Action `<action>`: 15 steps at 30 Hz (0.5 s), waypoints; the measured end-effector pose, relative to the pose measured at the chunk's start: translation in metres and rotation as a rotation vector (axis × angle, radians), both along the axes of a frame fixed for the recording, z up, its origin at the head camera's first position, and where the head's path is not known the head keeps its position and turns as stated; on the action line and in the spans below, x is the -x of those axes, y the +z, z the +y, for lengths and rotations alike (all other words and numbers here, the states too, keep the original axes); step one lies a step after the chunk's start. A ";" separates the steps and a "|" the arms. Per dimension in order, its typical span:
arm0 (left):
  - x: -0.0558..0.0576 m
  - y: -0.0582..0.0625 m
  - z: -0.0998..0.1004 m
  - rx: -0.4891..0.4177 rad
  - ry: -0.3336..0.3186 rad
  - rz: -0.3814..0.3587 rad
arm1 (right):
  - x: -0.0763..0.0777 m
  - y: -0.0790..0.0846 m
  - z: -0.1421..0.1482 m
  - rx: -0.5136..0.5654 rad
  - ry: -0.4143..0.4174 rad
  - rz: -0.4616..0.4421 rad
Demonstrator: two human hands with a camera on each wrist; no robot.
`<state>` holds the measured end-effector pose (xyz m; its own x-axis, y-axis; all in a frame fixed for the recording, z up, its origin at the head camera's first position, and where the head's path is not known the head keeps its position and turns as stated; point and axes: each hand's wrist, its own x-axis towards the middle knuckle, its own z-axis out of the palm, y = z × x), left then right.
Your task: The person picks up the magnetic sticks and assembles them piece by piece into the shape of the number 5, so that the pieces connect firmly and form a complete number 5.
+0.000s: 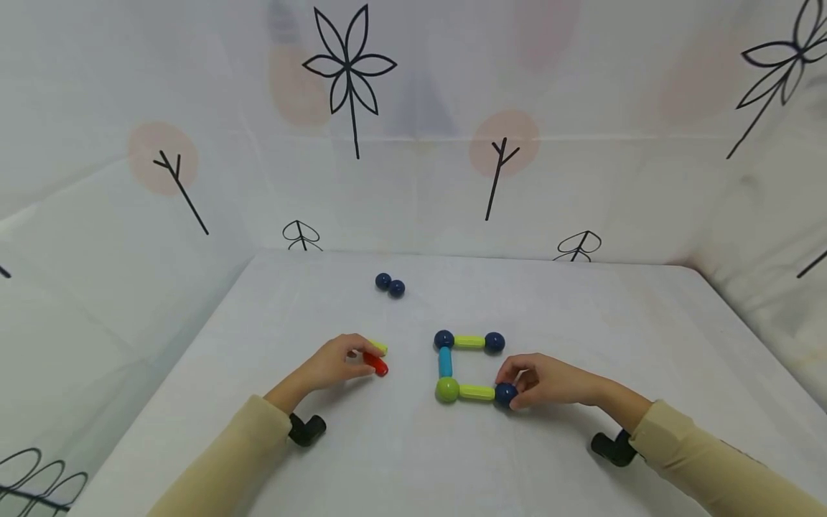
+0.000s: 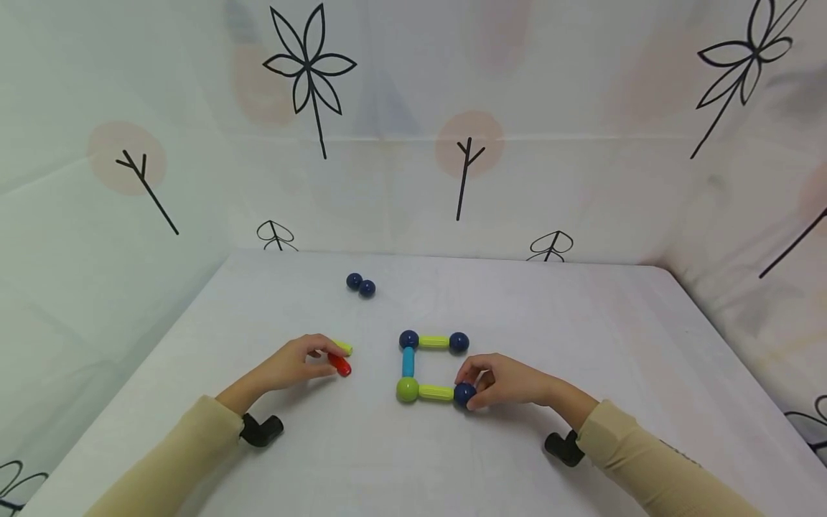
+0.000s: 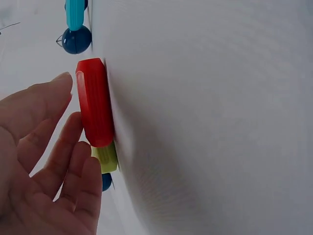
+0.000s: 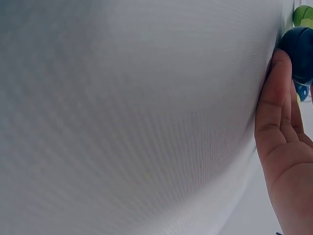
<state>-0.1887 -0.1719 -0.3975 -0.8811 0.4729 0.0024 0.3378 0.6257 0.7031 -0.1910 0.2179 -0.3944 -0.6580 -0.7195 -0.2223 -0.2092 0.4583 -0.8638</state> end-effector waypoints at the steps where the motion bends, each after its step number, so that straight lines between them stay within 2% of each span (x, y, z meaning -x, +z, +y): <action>1: 0.000 0.000 0.000 0.005 -0.002 0.002 | 0.000 0.000 0.000 -0.001 -0.001 0.000; 7: 0.000 0.000 0.002 0.020 0.023 0.001 | 0.000 0.001 0.000 -0.005 0.000 -0.001; 15: -0.001 -0.003 0.004 0.048 0.068 -0.093 | 0.000 0.001 0.000 -0.001 0.000 -0.006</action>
<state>-0.1876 -0.1682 -0.4006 -0.9063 0.4100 -0.1026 0.2281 0.6787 0.6981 -0.1906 0.2182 -0.3935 -0.6568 -0.7191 -0.2270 -0.2036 0.4590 -0.8648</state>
